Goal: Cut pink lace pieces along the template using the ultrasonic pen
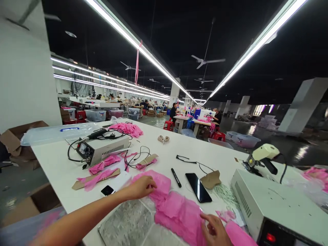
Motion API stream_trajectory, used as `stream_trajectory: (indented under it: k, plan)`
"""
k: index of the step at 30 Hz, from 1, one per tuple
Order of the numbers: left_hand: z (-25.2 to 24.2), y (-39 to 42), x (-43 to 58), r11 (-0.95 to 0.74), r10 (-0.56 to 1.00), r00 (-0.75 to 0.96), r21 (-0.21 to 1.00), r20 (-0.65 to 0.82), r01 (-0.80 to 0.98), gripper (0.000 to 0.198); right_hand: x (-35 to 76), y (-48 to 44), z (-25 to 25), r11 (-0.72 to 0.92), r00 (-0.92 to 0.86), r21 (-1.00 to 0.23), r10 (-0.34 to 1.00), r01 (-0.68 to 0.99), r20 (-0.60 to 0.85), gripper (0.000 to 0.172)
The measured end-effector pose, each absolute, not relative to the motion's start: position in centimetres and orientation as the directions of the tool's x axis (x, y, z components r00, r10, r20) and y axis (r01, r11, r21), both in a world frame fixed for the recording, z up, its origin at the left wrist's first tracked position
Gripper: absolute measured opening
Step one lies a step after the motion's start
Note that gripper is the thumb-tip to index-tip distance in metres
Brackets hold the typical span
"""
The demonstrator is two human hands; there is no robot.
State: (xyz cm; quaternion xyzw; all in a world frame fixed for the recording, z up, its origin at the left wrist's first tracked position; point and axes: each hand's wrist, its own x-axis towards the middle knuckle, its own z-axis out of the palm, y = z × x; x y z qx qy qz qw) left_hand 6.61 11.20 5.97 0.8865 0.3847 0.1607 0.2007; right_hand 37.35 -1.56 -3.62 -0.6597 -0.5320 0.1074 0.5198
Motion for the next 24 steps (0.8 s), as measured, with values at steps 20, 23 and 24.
stream_trajectory:
  k: [20,23,24]
  plan:
    - [1.6,10.0,10.0,-0.767,0.564,0.824,0.406,0.056,0.497,0.017,35.4,-2.9,-2.7,0.182,0.126,-0.582,0.885,0.793,0.449,0.019]
    - [1.2,10.5,10.6,-0.774,0.555,0.83,0.398,0.053,0.492,0.015,35.1,-2.5,-2.8,0.181,0.112,-0.566,0.889,0.804,0.443,0.015]
    - [1.1,10.7,10.7,-0.776,0.554,0.831,0.396,0.054,0.492,0.016,35.0,-2.3,-2.9,0.183,0.106,-0.565,0.891,0.805,0.441,0.012]
